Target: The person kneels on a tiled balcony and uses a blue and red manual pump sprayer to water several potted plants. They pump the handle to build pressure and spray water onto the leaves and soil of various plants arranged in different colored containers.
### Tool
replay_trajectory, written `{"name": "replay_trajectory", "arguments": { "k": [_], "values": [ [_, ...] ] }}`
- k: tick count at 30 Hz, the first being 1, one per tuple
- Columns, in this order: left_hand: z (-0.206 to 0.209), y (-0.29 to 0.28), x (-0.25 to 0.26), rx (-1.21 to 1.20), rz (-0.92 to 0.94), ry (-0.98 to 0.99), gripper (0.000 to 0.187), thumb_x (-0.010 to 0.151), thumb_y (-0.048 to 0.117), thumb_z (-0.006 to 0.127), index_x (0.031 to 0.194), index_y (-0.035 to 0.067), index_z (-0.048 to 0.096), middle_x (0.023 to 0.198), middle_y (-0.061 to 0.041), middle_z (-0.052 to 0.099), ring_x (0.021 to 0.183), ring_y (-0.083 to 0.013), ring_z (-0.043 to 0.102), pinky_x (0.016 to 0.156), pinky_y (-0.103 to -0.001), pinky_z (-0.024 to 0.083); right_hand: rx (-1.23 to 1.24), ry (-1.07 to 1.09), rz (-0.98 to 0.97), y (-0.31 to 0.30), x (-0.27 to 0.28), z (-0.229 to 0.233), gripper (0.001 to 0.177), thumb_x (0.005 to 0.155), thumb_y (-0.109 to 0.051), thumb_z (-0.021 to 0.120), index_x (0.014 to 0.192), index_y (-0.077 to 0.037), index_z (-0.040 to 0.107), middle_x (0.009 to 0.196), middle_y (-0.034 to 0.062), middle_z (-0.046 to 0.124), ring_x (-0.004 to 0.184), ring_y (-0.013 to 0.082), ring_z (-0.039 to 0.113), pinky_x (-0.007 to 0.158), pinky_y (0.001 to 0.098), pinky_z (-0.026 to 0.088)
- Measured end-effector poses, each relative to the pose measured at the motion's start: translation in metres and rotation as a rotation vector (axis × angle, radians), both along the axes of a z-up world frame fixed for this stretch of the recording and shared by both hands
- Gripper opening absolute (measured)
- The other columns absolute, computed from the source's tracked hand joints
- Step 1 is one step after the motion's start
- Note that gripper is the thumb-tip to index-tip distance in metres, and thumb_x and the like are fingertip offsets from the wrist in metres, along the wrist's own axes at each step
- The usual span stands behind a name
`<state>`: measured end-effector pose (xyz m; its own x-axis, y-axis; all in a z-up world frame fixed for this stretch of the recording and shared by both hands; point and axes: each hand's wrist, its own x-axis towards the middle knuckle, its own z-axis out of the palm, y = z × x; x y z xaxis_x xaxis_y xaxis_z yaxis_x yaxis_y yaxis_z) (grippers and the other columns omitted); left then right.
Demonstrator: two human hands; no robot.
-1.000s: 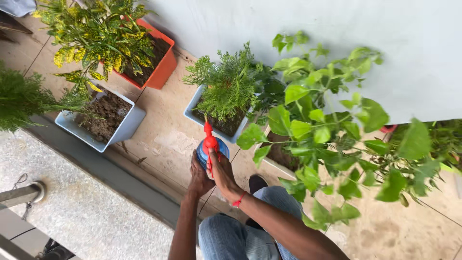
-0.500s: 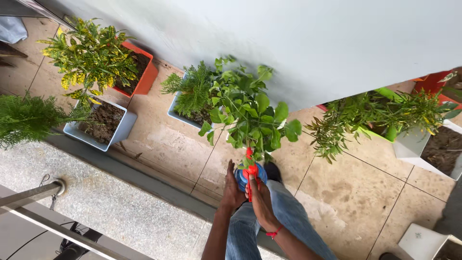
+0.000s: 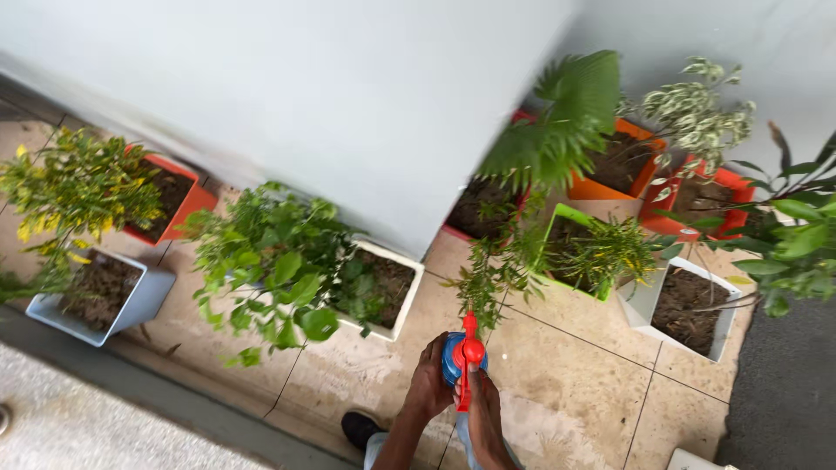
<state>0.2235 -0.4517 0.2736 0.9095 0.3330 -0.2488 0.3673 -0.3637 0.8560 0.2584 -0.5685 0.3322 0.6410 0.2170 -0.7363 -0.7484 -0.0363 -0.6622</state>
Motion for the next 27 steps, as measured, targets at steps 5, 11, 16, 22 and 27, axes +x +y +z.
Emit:
{"name": "replay_trajectory", "arguments": {
  "k": [5,11,16,22,27],
  "values": [
    [-0.008,-0.046,0.082,0.065,-0.121,-0.038,0.097,0.070,0.015,0.082,0.150,-0.005,0.031,0.142,-0.028,0.049,0.131,-0.0464,0.047,0.110,-0.046,0.043,-0.006,-0.071,-0.103,-0.047,0.076,0.012,0.050,0.099,-0.052,0.051,0.095,-0.003,0.058,0.076,0.0032,0.054,0.068,0.0137,0.051,0.065,0.0303,0.045],
    [-0.004,-0.077,0.179,0.158,-0.191,-0.116,0.102,0.063,0.011,0.079,0.151,-0.004,0.030,0.138,-0.028,0.053,0.127,-0.0466,0.051,0.108,-0.046,0.047,0.075,-0.210,-0.119,-0.084,0.156,0.013,0.047,0.100,-0.052,0.051,0.091,-0.006,0.057,0.076,0.0007,0.054,0.069,0.0115,0.050,0.066,0.0294,0.044],
    [0.009,-0.099,0.238,0.203,-0.222,-0.189,0.107,0.058,0.013,0.086,0.149,-0.003,0.031,0.140,-0.029,0.053,0.128,-0.0470,0.051,0.109,-0.048,0.044,0.151,-0.273,-0.139,-0.111,0.212,0.017,0.049,0.102,-0.053,0.048,0.090,-0.007,0.057,0.074,0.0004,0.052,0.068,0.0109,0.049,0.065,0.0284,0.043],
    [-0.008,-0.129,0.276,0.186,-0.202,-0.212,0.097,0.074,0.015,0.077,0.155,-0.006,0.027,0.142,-0.030,0.054,0.132,-0.0464,0.052,0.113,-0.048,0.044,0.156,-0.289,-0.212,-0.131,0.254,0.009,0.052,0.102,-0.056,0.053,0.092,-0.005,0.056,0.078,0.0007,0.053,0.070,0.0107,0.048,0.066,0.0290,0.042],
    [-0.011,-0.136,0.308,0.127,-0.225,-0.324,0.094,0.077,0.018,0.074,0.154,-0.007,0.025,0.137,-0.029,0.055,0.126,-0.0456,0.055,0.109,-0.047,0.045,0.140,-0.201,-0.277,-0.142,0.289,0.011,0.052,0.095,-0.058,0.053,0.097,-0.007,0.060,0.081,0.0004,0.056,0.073,0.0099,0.053,0.069,0.0289,0.047]
  ]
}}
